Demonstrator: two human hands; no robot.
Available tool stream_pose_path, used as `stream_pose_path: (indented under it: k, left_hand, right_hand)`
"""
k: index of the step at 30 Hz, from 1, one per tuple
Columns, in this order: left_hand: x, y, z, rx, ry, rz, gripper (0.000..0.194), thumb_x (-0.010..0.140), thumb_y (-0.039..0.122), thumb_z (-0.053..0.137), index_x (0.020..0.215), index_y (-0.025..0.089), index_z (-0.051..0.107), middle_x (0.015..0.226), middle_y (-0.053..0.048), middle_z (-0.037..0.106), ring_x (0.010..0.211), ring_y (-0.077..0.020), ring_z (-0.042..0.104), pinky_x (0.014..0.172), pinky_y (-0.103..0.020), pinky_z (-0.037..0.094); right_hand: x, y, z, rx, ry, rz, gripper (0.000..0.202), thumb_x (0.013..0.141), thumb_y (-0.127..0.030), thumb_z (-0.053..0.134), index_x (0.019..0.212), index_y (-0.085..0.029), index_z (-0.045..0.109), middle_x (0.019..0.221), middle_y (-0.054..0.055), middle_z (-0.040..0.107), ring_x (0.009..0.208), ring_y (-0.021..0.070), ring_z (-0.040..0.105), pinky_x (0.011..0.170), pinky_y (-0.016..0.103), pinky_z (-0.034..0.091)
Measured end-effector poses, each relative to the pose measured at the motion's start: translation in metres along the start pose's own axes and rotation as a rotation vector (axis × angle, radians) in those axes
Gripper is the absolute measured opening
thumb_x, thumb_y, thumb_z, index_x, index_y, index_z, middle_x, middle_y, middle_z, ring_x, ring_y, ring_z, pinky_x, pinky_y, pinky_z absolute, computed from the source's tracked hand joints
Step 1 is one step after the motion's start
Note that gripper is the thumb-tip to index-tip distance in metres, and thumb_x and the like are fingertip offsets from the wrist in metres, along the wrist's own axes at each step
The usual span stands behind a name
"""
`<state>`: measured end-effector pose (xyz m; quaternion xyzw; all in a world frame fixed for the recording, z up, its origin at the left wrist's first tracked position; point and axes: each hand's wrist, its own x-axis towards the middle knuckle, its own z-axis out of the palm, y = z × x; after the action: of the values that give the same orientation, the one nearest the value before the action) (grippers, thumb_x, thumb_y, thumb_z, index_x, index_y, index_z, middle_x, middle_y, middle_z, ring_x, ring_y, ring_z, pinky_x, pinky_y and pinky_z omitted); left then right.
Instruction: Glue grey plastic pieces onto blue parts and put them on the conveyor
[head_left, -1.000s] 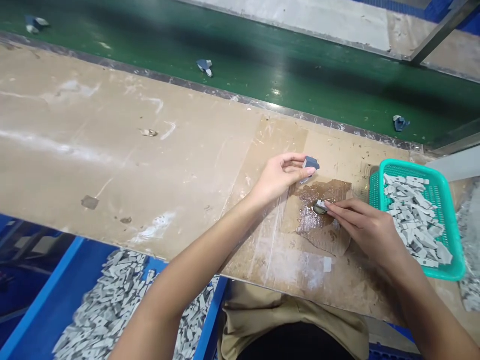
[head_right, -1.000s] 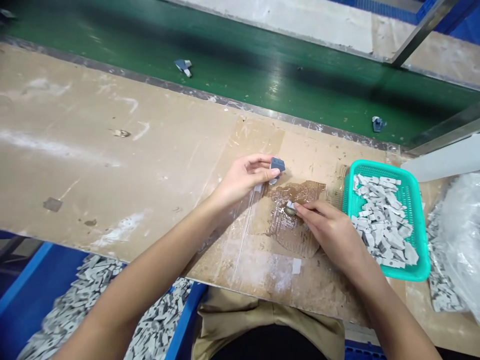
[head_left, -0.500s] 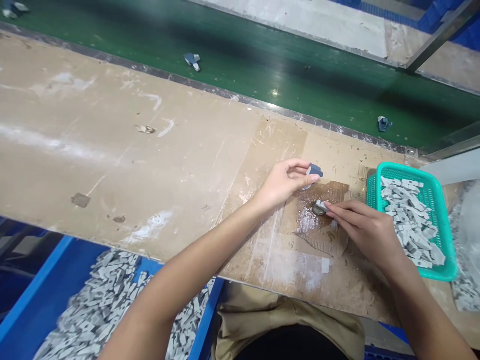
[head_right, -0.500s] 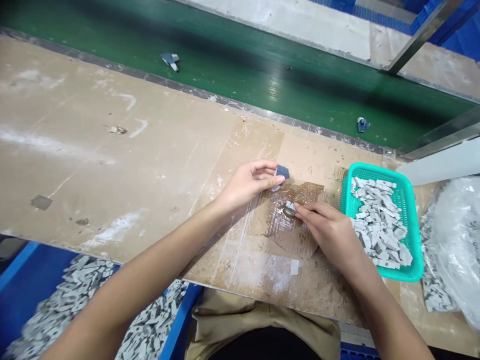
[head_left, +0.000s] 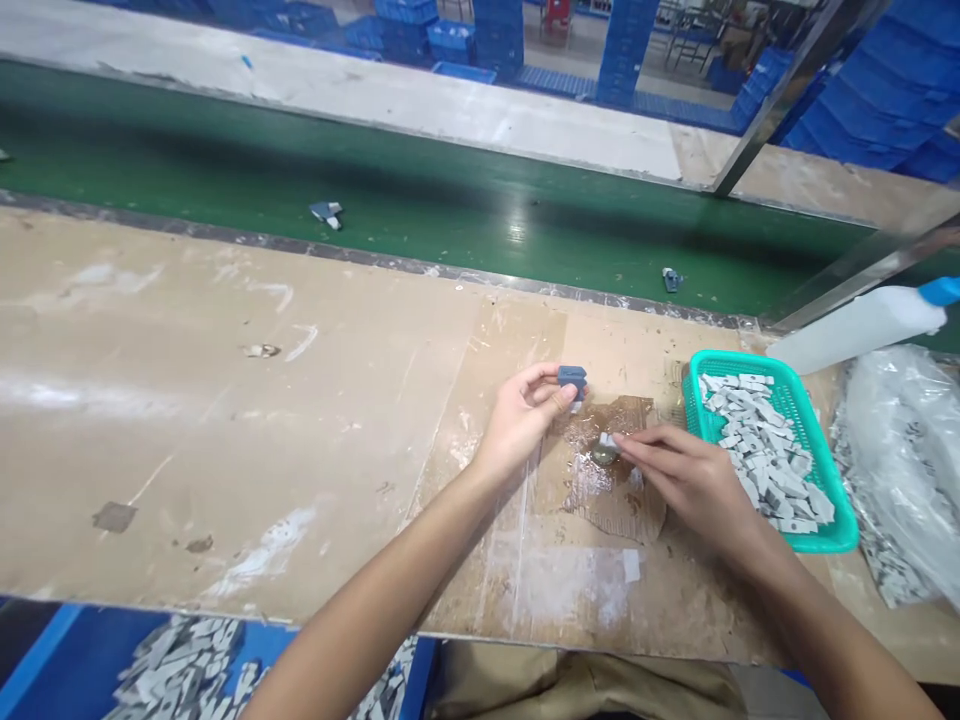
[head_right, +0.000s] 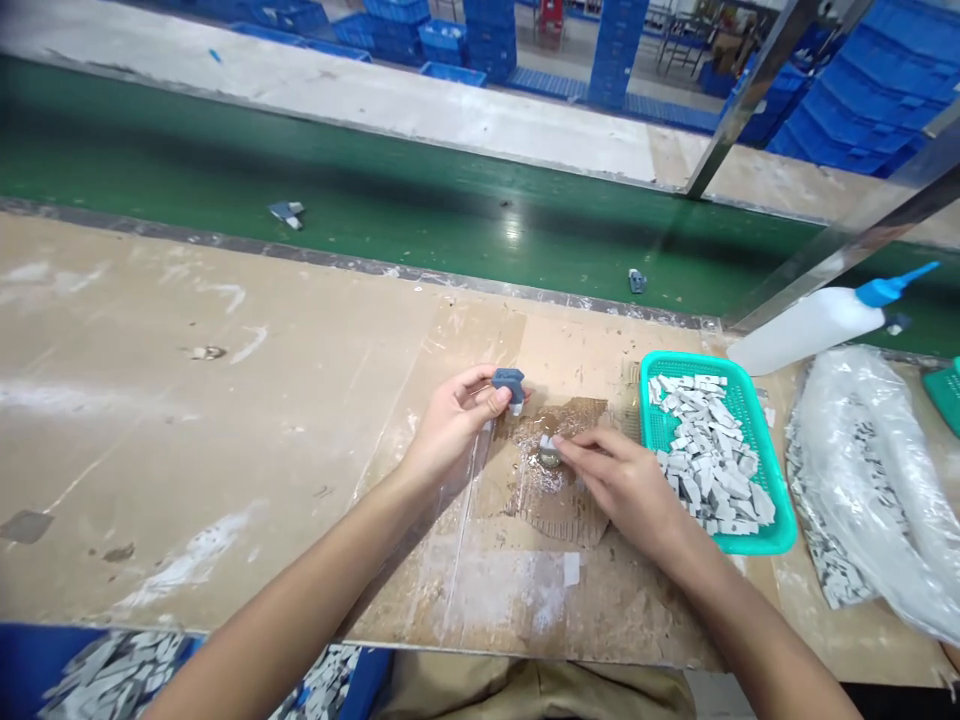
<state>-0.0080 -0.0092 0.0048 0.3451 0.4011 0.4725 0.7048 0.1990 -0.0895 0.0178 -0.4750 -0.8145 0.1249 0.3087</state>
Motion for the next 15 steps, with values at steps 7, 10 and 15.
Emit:
stream_pose_path:
  k: [7,10,15]
  left_hand:
    - [-0.008,0.004,0.005,0.031,0.003,-0.031,0.035,0.063,0.028,0.088,0.090,0.015,0.069,0.080,-0.006,0.077,0.072,-0.0154,0.072,0.071,-0.027,0.055]
    - [-0.009,0.004,0.007,0.075,0.015,-0.026,0.030,0.065,0.024,0.086,0.088,0.015,0.070,0.082,-0.006,0.077,0.075,-0.0151,0.072,0.072,-0.026,0.054]
    - [-0.013,0.005,0.014,0.134,-0.054,-0.032,0.021,0.062,0.014,0.084,0.079,0.016,0.072,0.084,-0.005,0.077,0.080,-0.0153,0.071,0.078,-0.027,0.056]
  right_hand:
    - [0.000,-0.002,0.002,0.063,0.027,0.007,0.034,0.097,-0.010,0.052,0.119,-0.022,0.075,0.099,0.008,0.074,0.086,0.0173,0.073,0.072,0.027,0.062]
    - [-0.001,-0.004,-0.001,0.106,0.132,0.022,0.038,0.095,-0.008,0.054,0.125,-0.025,0.072,0.100,0.008,0.073,0.085,0.0164,0.072,0.071,0.027,0.061]
    - [-0.001,-0.011,-0.010,0.144,0.373,0.029,0.048,0.092,-0.008,0.062,0.132,-0.035,0.066,0.094,0.004,0.071,0.077,0.0160,0.068,0.063,0.028,0.058]
